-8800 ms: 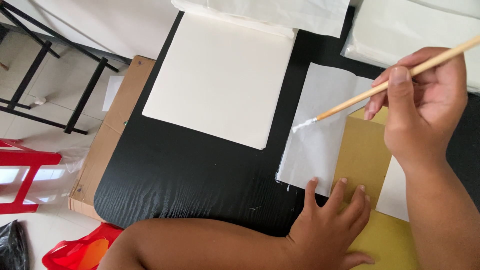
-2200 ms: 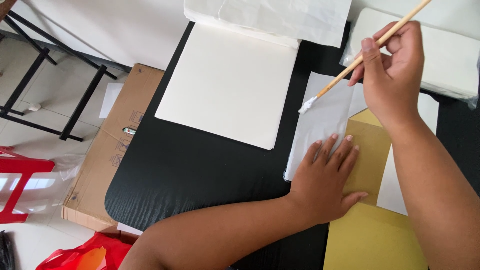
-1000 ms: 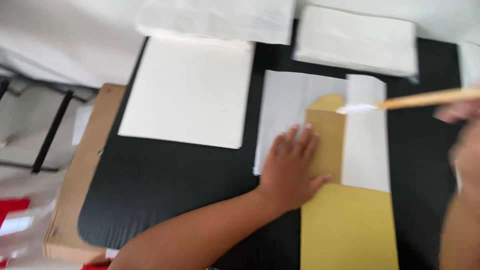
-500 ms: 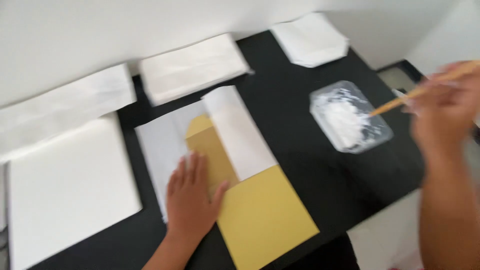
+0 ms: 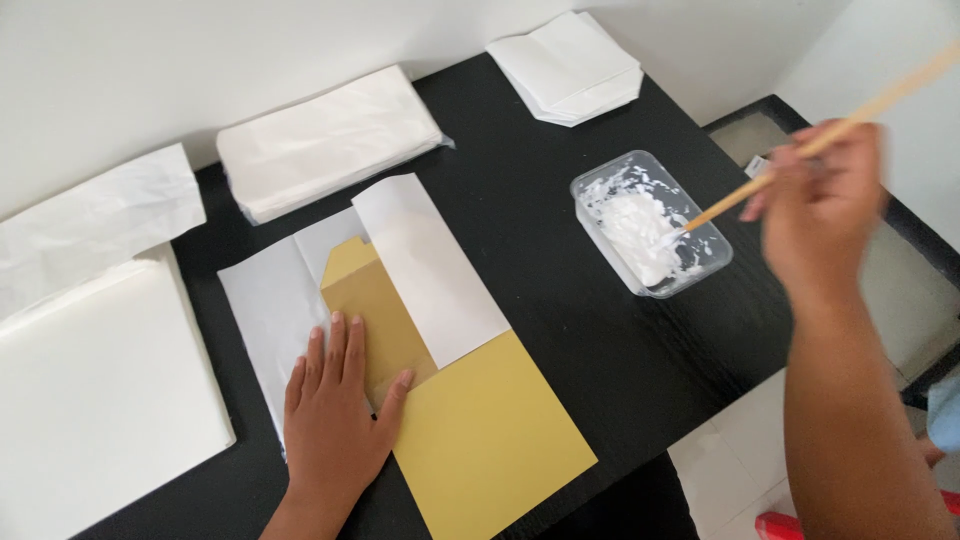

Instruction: Folding paper over a template and applying glue with a brush to assemble a paper bag.

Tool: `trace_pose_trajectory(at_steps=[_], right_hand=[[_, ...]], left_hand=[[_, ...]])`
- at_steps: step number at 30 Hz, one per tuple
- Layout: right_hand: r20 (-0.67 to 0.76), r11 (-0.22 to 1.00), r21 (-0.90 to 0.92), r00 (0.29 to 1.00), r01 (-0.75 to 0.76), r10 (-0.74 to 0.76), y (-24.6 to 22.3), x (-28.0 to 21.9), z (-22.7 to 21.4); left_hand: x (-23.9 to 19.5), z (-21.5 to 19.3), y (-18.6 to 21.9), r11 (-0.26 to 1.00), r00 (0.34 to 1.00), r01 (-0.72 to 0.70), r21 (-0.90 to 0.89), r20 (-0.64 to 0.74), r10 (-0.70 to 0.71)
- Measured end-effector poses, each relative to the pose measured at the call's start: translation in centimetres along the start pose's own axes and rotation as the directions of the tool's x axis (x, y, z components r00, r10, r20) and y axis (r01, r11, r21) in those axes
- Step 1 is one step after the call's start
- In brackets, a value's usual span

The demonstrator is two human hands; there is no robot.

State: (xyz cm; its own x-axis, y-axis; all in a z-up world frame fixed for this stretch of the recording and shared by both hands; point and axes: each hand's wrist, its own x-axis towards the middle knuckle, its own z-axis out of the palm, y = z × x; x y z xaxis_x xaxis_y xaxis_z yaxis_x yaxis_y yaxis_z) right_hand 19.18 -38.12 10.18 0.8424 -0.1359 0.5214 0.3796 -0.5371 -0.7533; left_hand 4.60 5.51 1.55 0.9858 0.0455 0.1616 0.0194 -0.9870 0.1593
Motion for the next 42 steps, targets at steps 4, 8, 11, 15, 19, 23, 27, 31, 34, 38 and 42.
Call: trace_pose_trajectory(at_steps=[4, 8, 11, 15, 19, 23, 27, 31, 34, 38, 42], right_hand=[[-0.058, 0.999, 0.012, 0.998, 0.034, -0.033, 0.5, 0.2, 0.3], [-0.019, 1.000, -0.010, 0.999, 0.029, -0.029, 0.9, 0.4, 0.7], [-0.231, 1.000, 0.011, 0.973, 0.000, 0.003, 6.9, 2.2, -1.5], [-0.098, 0.995, -0.083, 0.993, 0.053, -0.061, 8.6, 4.4, -0.7], [0.053, 0.942, 0.323, 0.996, -0.091, 0.078, 6.7, 7.0, 4.8], [0.261, 0.888, 0.451, 0.964, -0.085, -0.041, -3.6, 6.0, 14.1], [0.419, 0.805, 0.592, 0.868, -0.037, -0.268, -13.9, 1.8, 21.9], [0.461, 0.714, 0.700, 0.752, 0.017, -0.471, -19.4, -1.4, 27.9], [0.521, 0.707, 0.706, 0.657, 0.027, -0.545, -21.1, -2.5, 30.6], [0.596, 0.740, 0.670, 0.550, 0.060, -0.585, -21.8, -3.3, 32.5], [0.623, 0.753, 0.656, 0.526, 0.052, -0.579, -21.9, -3.8, 33.5]], left_hand=[[0.0, -0.1, 0.0, 1.000, 1.000, -0.001, -0.007, 0.015, 0.001], [-0.1, -0.1, 0.0, 1.000, 1.000, -0.010, -0.004, -0.006, 0.010], [0.0, -0.3, 0.1, 1.000, 1.000, -0.017, -0.010, -0.007, 0.017], [-0.1, 0.1, -0.1, 1.000, 1.000, -0.019, -0.001, -0.018, 0.019], [0.1, 1.2, -0.3, 1.000, 0.998, -0.018, 0.002, -0.054, 0.018], [0.2, 2.2, -0.7, 0.999, 0.996, -0.016, -0.048, -0.093, 0.012], [-0.1, 2.4, -0.4, 0.999, 0.990, 0.018, 0.041, -0.139, -0.012], [-0.3, 2.3, 0.0, 0.997, 0.992, 0.052, -0.064, -0.107, -0.059], [-0.2, 2.6, 0.2, 0.995, 0.991, 0.072, -0.072, -0.109, -0.080], [-0.1, 2.5, 0.4, 0.995, 0.986, 0.084, -0.063, -0.139, -0.092], [-0.3, 2.0, 0.5, 0.994, 0.981, 0.097, -0.042, -0.163, -0.102]])
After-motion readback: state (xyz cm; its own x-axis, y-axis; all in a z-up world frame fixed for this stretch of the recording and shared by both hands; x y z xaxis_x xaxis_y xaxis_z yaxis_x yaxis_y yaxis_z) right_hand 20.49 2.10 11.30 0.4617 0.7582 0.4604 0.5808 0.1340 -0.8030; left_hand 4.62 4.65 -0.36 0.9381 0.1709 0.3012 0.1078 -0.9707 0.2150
